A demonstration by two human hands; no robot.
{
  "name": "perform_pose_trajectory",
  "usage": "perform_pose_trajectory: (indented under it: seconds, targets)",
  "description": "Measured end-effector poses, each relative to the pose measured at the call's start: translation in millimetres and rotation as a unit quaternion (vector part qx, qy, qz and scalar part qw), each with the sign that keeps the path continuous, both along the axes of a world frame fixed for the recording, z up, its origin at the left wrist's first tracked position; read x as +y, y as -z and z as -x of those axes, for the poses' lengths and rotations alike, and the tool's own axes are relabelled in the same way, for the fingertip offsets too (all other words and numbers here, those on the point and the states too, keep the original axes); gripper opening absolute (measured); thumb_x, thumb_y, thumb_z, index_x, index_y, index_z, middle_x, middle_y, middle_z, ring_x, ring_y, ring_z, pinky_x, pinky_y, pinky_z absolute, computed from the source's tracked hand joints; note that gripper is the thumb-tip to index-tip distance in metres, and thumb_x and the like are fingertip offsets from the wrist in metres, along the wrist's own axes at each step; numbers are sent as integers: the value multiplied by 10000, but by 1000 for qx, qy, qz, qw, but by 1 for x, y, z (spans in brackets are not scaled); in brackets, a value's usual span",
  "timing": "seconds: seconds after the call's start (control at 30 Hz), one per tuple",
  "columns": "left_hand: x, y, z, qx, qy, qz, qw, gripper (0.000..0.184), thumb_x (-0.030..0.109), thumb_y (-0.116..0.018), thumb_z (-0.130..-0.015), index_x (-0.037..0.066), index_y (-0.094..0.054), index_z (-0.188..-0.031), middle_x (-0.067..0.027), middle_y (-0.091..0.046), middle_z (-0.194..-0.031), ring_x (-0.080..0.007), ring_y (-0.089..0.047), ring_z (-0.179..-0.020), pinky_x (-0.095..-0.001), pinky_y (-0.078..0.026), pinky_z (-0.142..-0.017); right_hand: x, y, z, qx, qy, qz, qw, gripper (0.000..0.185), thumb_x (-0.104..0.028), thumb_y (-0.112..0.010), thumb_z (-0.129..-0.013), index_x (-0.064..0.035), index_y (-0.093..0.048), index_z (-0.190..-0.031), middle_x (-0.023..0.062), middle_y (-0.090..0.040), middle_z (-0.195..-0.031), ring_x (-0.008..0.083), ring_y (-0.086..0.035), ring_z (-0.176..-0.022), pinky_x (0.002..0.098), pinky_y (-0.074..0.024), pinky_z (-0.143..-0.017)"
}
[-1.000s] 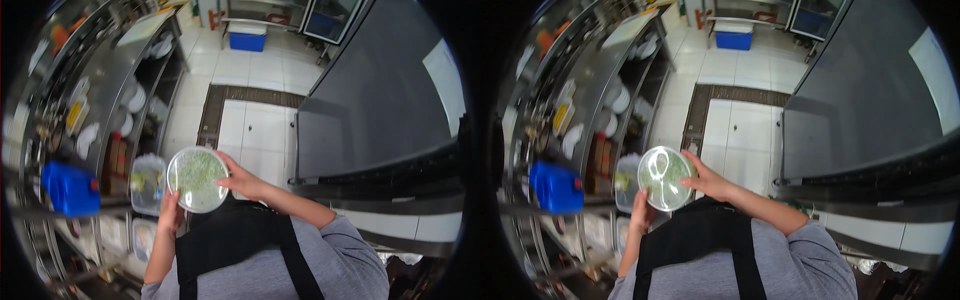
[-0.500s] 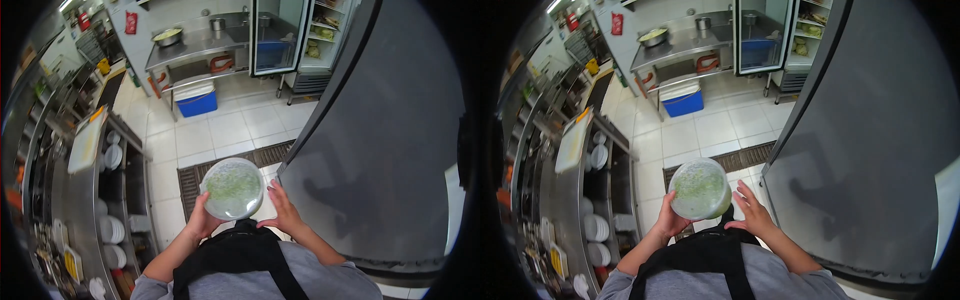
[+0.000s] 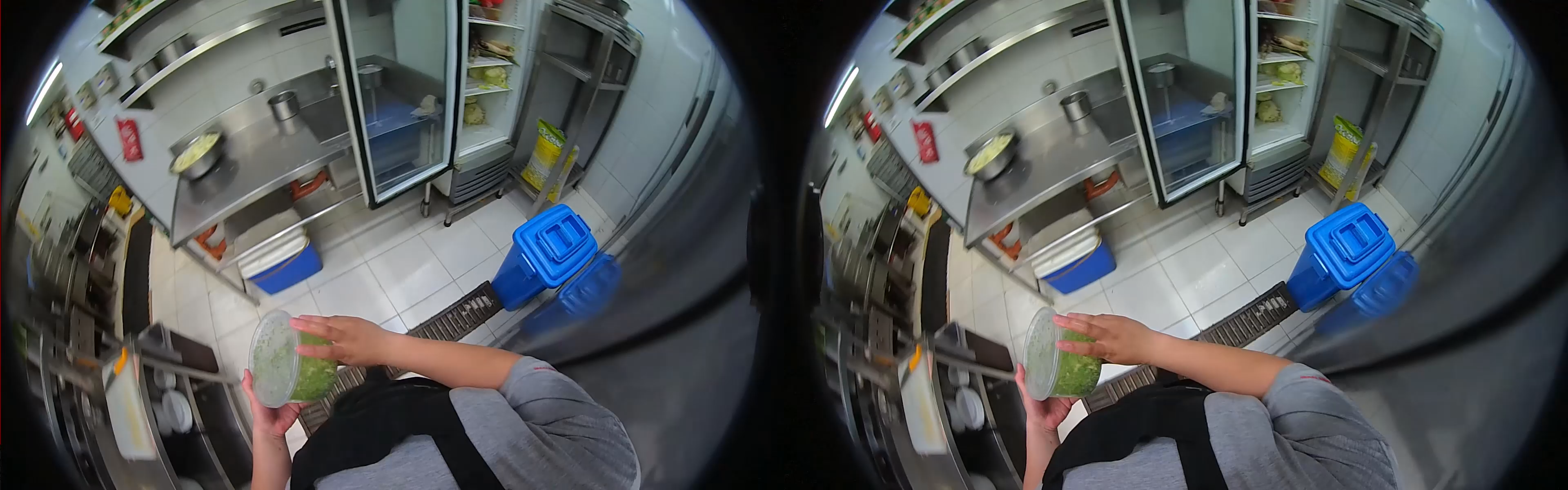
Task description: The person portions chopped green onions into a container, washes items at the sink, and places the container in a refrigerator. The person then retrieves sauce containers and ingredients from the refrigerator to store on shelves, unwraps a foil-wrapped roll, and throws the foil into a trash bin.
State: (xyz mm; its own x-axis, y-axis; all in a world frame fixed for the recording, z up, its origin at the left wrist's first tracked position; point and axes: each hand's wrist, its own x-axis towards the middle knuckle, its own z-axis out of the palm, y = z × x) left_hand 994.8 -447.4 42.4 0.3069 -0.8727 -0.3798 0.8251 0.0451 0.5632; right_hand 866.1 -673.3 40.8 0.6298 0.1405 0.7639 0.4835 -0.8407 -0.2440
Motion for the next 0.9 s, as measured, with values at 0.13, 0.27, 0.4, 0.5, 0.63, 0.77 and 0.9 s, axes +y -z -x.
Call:
perform_pose_trajectory:
  seconds: [0.13,0.27,0.4,0.5,0.63,0.77,0.9]
  targets:
    - [-143,36,-91,-68,54,-47,995,818,727,-302,-898,134,-360,-1458,-143,-434,-1451,-377,-488,-1272,-561,-458,-986,-131,65,-53,69,62,-23,995,872,-140,-756,-708,-276,-350,-1468,138,-282,-1528,338,-508,-1245,416,-500,-957]
    - [-309,36,-121,-114,221,-82,965,768,682,-258,-943,119,-343,-1459,-145,-455,-1431,-351,-504,-1263,-527,-462,-996,-246,89,-19,98,171,-37,980,890,-156,-786,-717,-247,-317,-1467,156,-289,-1504,349,-503,-1245,422,-497,-970]
    - [-473,20,-103,-153,364,-82,915,735,640,-246,-974,87,-345,-1448,-166,-478,-1406,-330,-527,-1246,-492,-485,-987,-333,85,34,40,308,-66,948,837,-144,-799,-698,-191,-369,-1415,155,-313,-1492,366,-493,-1259,405,-495,-997]
    - [-576,21,-70,-169,444,-75,877,734,622,-247,-983,64,-330,-1453,-182,-455,-1423,-338,-515,-1261,-504,-484,-992,-381,92,82,27,384,-94,918,827,-134,-808,-685,-182,-385,-1394,157,-346,-1472,360,-503,-1253,396,-513,-976]
    - [-688,30,-4,-161,503,-46,848,739,626,-236,-982,85,-289,-1482,-173,-423,-1453,-345,-486,-1290,-522,-458,-1013,-465,106,142,10,444,-70,893,880,-144,-838,-643,-186,-363,-1382,166,-372,-1446,362,-524,-1229,406,-532,-947]
    - [-773,21,62,-103,496,-70,859,752,645,-168,-973,123,-255,-1506,-153,-364,-1499,-355,-402,-1350,-540,-354,-1091,-561,88,193,12,448,-110,887,947,-146,-859,-604,-189,-330,-1389,176,-400,-1399,370,-560,-1168,421,-546,-904]
    - [-857,12,98,-81,545,-96,829,763,653,-151,-969,125,-242,-1512,-143,-358,-1503,-346,-388,-1359,-528,-359,-1084,-652,86,238,10,438,-82,895,950,-154,-859,-585,-190,-347,-1384,163,-414,-1387,364,-564,-1151,418,-545,-899]
